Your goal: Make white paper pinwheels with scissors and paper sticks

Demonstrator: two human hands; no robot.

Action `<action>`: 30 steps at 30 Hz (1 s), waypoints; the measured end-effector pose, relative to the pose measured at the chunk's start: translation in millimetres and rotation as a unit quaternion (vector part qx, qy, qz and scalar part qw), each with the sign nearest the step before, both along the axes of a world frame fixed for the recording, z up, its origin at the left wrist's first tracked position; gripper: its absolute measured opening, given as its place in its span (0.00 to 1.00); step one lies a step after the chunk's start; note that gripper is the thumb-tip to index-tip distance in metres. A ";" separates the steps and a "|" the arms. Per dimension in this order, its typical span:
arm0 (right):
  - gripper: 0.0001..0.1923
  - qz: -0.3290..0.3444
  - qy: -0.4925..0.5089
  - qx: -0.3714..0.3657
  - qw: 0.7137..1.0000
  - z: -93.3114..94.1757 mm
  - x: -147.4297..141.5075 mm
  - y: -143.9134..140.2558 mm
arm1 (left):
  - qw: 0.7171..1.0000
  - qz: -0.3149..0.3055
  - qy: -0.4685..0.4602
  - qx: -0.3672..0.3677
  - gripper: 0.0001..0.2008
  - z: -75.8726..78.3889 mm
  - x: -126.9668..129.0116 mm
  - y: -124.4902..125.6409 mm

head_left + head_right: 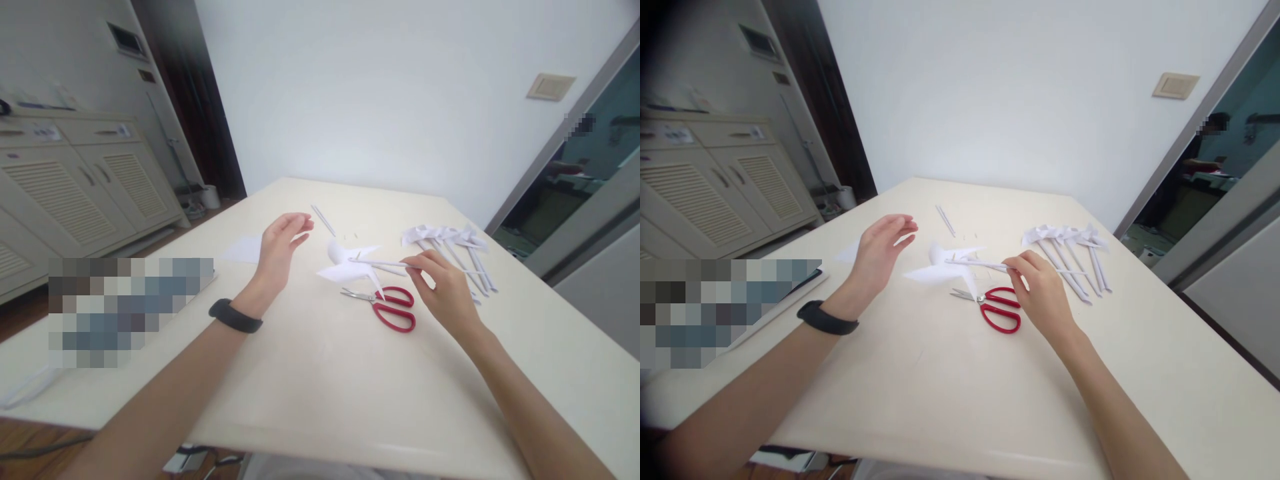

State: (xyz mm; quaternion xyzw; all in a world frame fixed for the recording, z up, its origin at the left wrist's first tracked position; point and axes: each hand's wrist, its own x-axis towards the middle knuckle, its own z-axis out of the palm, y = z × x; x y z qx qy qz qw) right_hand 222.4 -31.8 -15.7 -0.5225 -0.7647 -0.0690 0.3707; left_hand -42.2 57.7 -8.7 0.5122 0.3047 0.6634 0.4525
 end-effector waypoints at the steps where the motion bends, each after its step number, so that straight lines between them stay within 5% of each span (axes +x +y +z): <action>1: 0.10 -0.003 -0.009 0.000 1.000 -0.9 1.0 0.8 | 0.999 0.014 0.041 0.019 0.08 2.4 -0.4 -1.0; 5: 0.11 -0.022 -0.067 -0.010 0.997 -4.3 3.0 3.7 | 0.978 0.013 0.193 0.082 0.06 12.1 1.0 -9.8; 9: 0.11 -0.050 -0.118 -0.026 0.991 -7.1 2.1 4.6 | 0.916 -0.035 0.360 0.175 0.05 8.5 7.7 -15.9; 16: 0.11 -0.046 -0.140 -0.060 0.987 -12.9 -7.1 2.3 | 0.846 -0.081 0.475 0.227 0.05 -5.5 17.2 -17.0; 24: 0.12 0.003 0.006 -0.211 0.977 -8.3 -14.9 -3.9 | 0.794 0.045 0.539 0.279 0.08 -8.7 14.4 -15.9; 30: 0.13 0.084 0.137 -0.302 0.940 -7.8 -19.6 -5.7 | 0.797 0.140 0.509 0.295 0.08 -4.3 13.3 -18.7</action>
